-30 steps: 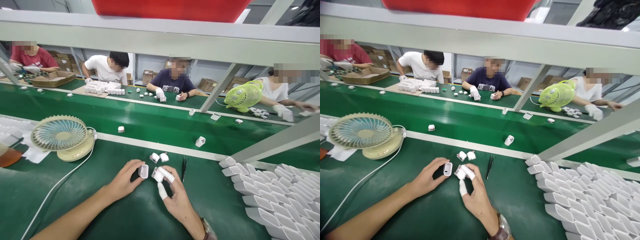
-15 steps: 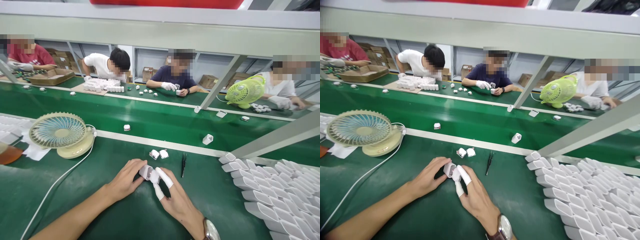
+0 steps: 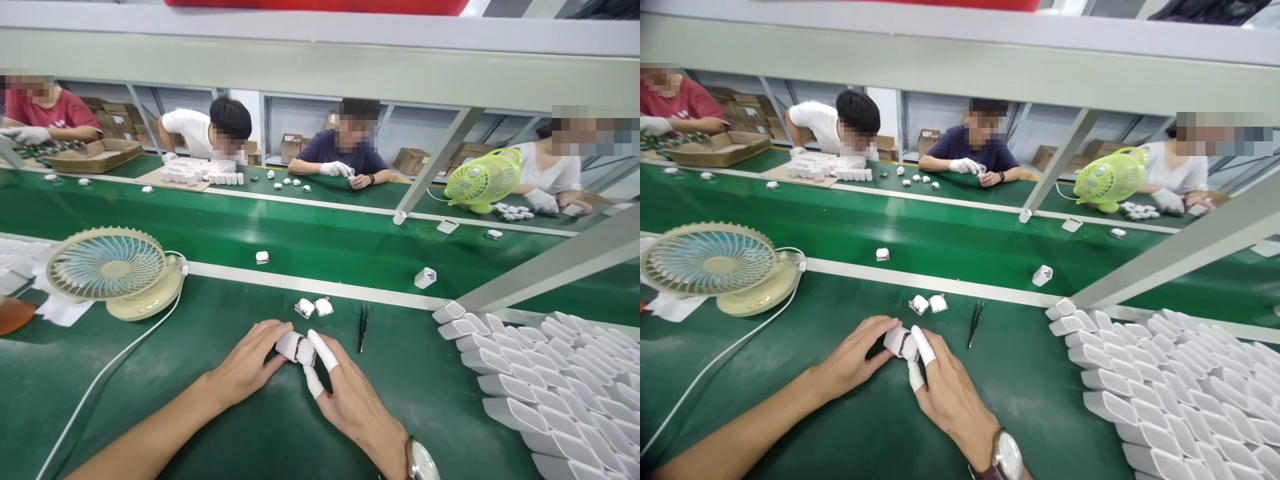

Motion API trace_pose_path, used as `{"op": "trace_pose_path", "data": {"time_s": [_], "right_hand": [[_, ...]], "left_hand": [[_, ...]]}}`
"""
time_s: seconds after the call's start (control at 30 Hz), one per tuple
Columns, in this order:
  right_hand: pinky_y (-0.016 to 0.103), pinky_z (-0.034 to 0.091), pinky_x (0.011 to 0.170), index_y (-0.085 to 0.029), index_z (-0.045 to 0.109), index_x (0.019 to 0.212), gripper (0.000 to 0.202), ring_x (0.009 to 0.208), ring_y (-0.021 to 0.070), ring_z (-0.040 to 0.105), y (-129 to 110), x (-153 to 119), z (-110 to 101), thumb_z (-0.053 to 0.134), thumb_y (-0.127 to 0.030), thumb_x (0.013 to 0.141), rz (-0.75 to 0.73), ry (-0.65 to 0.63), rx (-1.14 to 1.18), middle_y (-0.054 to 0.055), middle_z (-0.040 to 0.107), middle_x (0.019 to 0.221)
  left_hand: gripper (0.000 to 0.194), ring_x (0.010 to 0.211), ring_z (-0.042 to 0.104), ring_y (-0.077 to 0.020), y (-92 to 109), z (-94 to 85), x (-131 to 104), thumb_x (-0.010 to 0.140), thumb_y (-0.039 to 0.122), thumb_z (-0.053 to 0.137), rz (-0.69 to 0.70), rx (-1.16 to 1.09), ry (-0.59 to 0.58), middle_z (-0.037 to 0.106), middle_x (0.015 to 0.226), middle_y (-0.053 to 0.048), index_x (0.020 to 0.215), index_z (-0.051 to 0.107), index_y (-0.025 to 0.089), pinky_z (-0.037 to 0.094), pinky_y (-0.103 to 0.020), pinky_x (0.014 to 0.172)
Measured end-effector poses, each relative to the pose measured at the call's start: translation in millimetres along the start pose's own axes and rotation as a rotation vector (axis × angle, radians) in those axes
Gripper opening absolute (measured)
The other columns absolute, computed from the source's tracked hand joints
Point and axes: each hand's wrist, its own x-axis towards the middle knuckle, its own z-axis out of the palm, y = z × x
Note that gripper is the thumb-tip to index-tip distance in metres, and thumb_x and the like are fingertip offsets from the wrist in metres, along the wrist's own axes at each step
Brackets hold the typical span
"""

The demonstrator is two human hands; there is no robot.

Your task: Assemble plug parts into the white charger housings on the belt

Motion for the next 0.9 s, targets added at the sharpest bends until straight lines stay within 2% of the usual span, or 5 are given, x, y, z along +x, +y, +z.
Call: {"op": "trace_pose_path", "data": {"time_s": [0.3,0.4,0.53,0.67,0.9], "right_hand": [[0.049,0.063,0.098,-0.024,0.02,0.165,0.069,0.122,0.0314,0.066,5.6,-6.5,4.9,0.051,-0.016,0.104,-0.009,-0.038,0.083,0.019,0.06,0.139],[0.049,0.06,0.104,-0.025,0.029,0.161,0.066,0.127,0.0301,0.064,5.8,-2.2,2.2,0.059,-0.025,0.104,0.009,-0.024,0.15,0.017,0.061,0.14],[0.044,0.06,0.105,-0.025,0.043,0.151,0.048,0.126,0.0267,0.066,7.6,2.8,2.9,0.056,-0.022,0.104,0.071,-0.004,0.207,0.014,0.063,0.139],[0.039,0.062,0.102,-0.025,0.052,0.14,0.037,0.117,0.0233,0.071,8.2,2.8,5.5,0.056,-0.019,0.104,0.094,0.025,0.254,0.011,0.068,0.131],[0.037,0.06,0.104,-0.023,0.058,0.134,0.032,0.121,0.023,0.07,6.5,2.5,5.5,0.055,-0.015,0.103,0.034,0.004,0.237,0.013,0.066,0.135]], "left_hand": [[0.049,0.134,0.06,-0.0276,3.8,-1.2,-0.8,0.105,0.024,0.054,-0.05,-0.073,-0.086,0.064,0.141,-0.012,0.152,0.041,0.028,0.052,-0.049,0.113],[0.052,0.134,0.061,-0.0265,9.2,-4.7,-1.4,0.105,0.027,0.054,-0.151,-0.13,-0.177,0.062,0.147,-0.011,0.155,0.038,0.029,0.053,-0.046,0.112],[0.053,0.133,0.061,-0.0246,14.4,-9.2,-1.9,0.108,0.027,0.048,-0.194,-0.161,-0.277,0.061,0.148,-0.009,0.158,0.033,0.03,0.055,-0.043,0.109],[0.051,0.128,0.064,-0.0247,12.6,-9.6,-1.6,0.105,0.029,0.056,-0.125,-0.098,-0.204,0.066,0.141,-0.01,0.154,0.04,0.027,0.055,-0.043,0.107],[0.016,0.105,0.073,-0.0193,5.0,-7.2,1.5,0.105,0.024,0.056,0.115,0.051,-0.031,0.072,0.124,-0.009,0.118,0.067,0.024,0.057,-0.035,0.098]]}}
